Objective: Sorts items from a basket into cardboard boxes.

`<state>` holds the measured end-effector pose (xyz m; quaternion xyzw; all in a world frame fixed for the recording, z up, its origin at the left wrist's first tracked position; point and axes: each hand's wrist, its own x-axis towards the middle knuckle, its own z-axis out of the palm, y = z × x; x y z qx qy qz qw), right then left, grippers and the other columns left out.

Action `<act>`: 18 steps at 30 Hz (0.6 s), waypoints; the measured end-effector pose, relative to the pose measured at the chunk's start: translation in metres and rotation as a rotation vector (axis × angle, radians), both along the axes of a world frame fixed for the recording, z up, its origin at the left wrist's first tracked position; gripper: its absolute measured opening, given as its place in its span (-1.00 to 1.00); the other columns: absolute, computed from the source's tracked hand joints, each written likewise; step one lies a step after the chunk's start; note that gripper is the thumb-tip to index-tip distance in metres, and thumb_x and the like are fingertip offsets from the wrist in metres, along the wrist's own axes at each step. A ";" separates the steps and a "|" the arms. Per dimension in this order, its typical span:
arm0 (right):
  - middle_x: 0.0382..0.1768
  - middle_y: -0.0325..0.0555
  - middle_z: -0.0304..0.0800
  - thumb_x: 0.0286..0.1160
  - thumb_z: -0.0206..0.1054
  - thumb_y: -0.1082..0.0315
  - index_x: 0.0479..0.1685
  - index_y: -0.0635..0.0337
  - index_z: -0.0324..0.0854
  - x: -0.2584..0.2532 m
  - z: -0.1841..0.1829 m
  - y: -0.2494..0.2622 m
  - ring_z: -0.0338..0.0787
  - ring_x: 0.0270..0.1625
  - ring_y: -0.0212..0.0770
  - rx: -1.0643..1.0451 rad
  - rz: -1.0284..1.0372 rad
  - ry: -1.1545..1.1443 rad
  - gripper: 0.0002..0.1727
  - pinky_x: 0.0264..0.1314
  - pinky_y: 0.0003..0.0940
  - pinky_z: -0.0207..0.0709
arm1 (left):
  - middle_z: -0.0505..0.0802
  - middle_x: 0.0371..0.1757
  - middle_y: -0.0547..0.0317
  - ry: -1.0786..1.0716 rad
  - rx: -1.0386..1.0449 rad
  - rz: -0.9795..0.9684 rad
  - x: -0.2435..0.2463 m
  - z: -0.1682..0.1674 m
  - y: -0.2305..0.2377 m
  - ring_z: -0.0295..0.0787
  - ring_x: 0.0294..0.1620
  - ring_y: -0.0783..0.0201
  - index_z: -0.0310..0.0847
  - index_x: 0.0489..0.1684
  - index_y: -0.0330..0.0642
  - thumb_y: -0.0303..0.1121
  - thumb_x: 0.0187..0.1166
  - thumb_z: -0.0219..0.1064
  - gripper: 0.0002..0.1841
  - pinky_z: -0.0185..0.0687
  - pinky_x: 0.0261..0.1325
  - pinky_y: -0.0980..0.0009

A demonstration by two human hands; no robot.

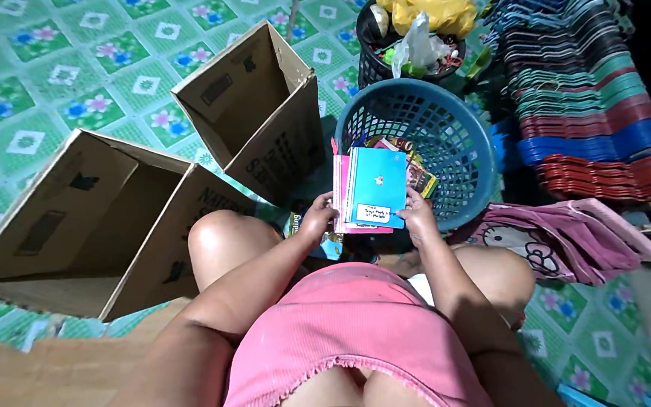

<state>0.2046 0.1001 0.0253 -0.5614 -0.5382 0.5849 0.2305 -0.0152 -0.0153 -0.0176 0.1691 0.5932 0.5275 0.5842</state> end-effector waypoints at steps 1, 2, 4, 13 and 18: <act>0.37 0.12 0.65 0.40 0.23 0.75 0.86 -0.05 0.12 0.000 0.000 0.000 0.78 0.17 0.00 -0.001 0.014 -0.021 -0.07 0.15 0.02 0.70 | 0.79 0.13 -0.05 0.009 -0.003 -0.004 0.000 0.000 0.000 0.82 -0.16 0.10 0.26 0.69 0.03 -0.49 0.74 0.08 -0.48 0.77 -0.15 0.17; 0.40 0.11 0.64 0.42 0.23 0.73 0.86 -0.08 0.11 0.000 0.001 -0.001 0.77 0.18 0.01 -0.002 0.025 -0.036 -0.07 0.16 0.04 0.69 | 0.79 0.13 -0.05 0.013 -0.005 -0.004 0.000 0.000 -0.001 0.82 -0.15 0.10 0.27 0.69 0.03 -0.47 0.74 0.07 -0.49 0.77 -0.15 0.17; 0.42 0.08 0.63 0.42 0.22 0.72 0.87 -0.12 0.11 0.000 0.002 -0.001 0.78 0.16 -0.01 -0.009 0.033 -0.047 -0.07 0.13 0.03 0.69 | 0.80 0.09 -0.06 0.015 -0.002 0.001 0.001 -0.001 0.000 0.83 -0.15 0.09 0.28 0.68 0.04 -0.33 0.81 0.09 -0.54 0.78 -0.13 0.15; 0.31 0.19 0.64 0.40 0.36 0.68 0.88 -0.05 0.08 -0.007 -0.001 0.000 0.75 0.17 0.06 0.057 0.163 -0.167 -0.03 0.19 0.06 0.68 | 0.83 0.10 -0.07 0.080 0.046 -0.063 0.006 0.001 0.002 0.85 -0.24 0.16 0.09 0.73 -0.01 -0.35 0.61 0.45 -0.27 0.80 -0.17 0.24; 0.30 0.20 0.61 0.41 0.40 0.64 0.88 -0.03 0.09 -0.007 -0.001 0.000 0.74 0.12 0.07 0.099 0.215 -0.228 -0.04 0.16 0.07 0.68 | 0.83 0.05 -0.06 0.082 0.041 -0.049 0.007 0.000 0.003 0.84 -0.30 0.18 0.10 0.71 0.00 -0.30 0.66 0.40 -0.32 0.78 -0.26 0.28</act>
